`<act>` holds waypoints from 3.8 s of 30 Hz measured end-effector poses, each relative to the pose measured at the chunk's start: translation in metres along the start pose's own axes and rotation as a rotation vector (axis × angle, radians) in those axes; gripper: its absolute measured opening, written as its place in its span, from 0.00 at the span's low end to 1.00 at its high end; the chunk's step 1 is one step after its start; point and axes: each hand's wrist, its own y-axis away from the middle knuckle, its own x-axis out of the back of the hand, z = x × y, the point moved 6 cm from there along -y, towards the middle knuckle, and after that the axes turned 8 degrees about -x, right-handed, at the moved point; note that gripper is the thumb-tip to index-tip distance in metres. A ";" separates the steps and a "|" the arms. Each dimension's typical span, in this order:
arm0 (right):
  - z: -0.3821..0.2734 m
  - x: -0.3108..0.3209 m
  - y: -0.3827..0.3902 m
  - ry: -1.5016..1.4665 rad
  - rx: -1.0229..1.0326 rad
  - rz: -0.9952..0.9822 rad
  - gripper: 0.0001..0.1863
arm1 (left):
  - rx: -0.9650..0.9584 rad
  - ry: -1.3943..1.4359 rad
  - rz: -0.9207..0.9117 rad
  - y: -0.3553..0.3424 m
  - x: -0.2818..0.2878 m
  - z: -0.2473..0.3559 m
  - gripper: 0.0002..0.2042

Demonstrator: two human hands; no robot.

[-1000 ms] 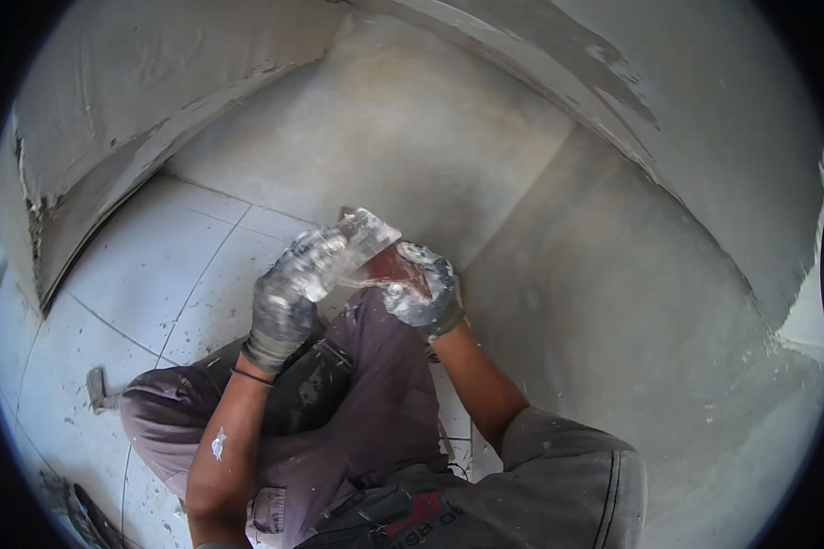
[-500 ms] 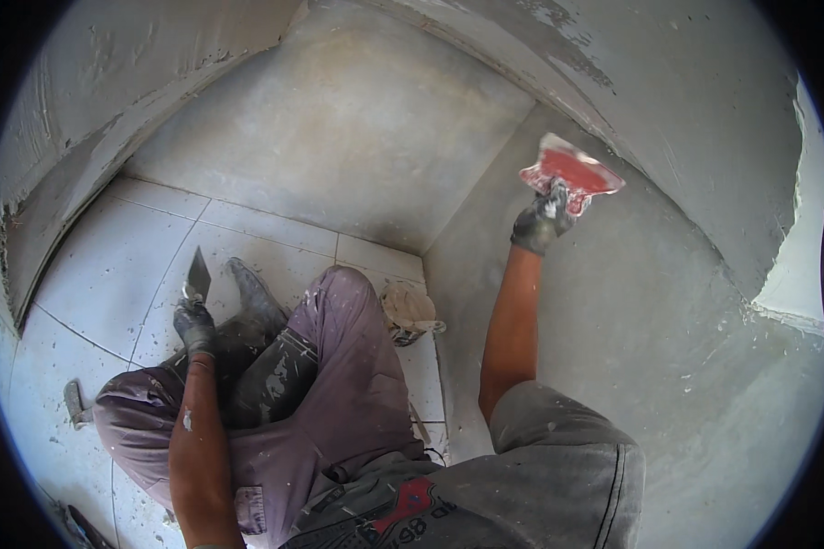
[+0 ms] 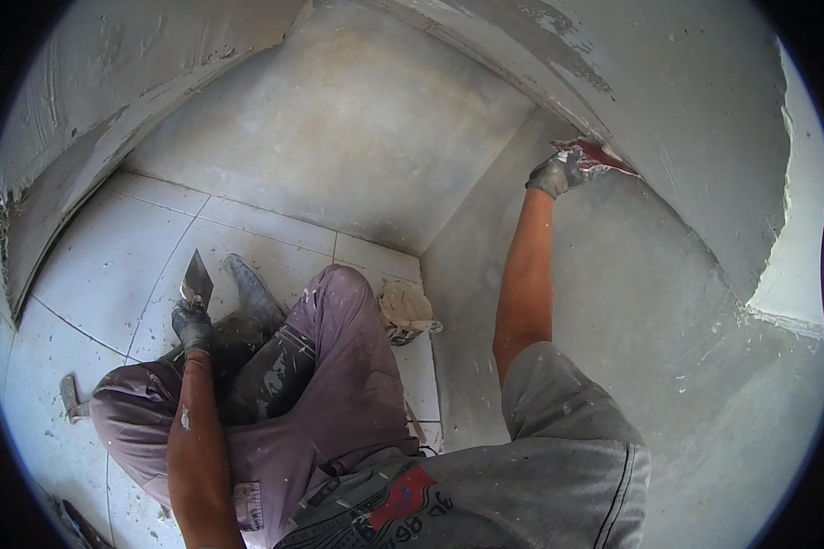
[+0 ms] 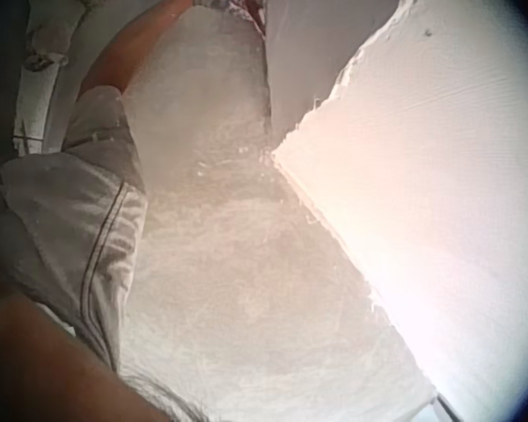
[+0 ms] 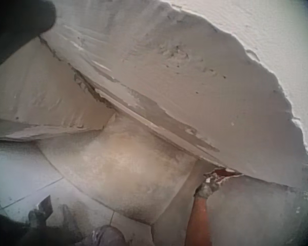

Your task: Applying plaster or putty to wall corners and recesses using putty knives.

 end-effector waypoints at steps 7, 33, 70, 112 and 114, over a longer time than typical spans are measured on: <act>-0.087 -0.074 0.062 0.214 0.386 0.170 0.42 | 0.060 -0.005 -0.026 -0.001 -0.001 -0.003 0.19; -0.121 -0.106 0.306 0.010 0.478 -0.838 0.17 | -0.562 -0.137 -0.214 0.007 0.048 0.164 0.23; -0.021 -0.076 0.146 -0.930 -0.691 -0.444 0.20 | -0.320 -0.010 0.002 0.027 0.005 0.078 0.15; -0.025 -0.097 0.030 -1.280 -1.439 -0.736 0.25 | -0.113 -0.185 -0.034 0.022 0.011 0.045 0.13; -0.024 -0.064 0.008 -1.305 -1.440 -0.766 0.25 | -0.124 -0.176 -0.040 0.024 0.010 0.050 0.13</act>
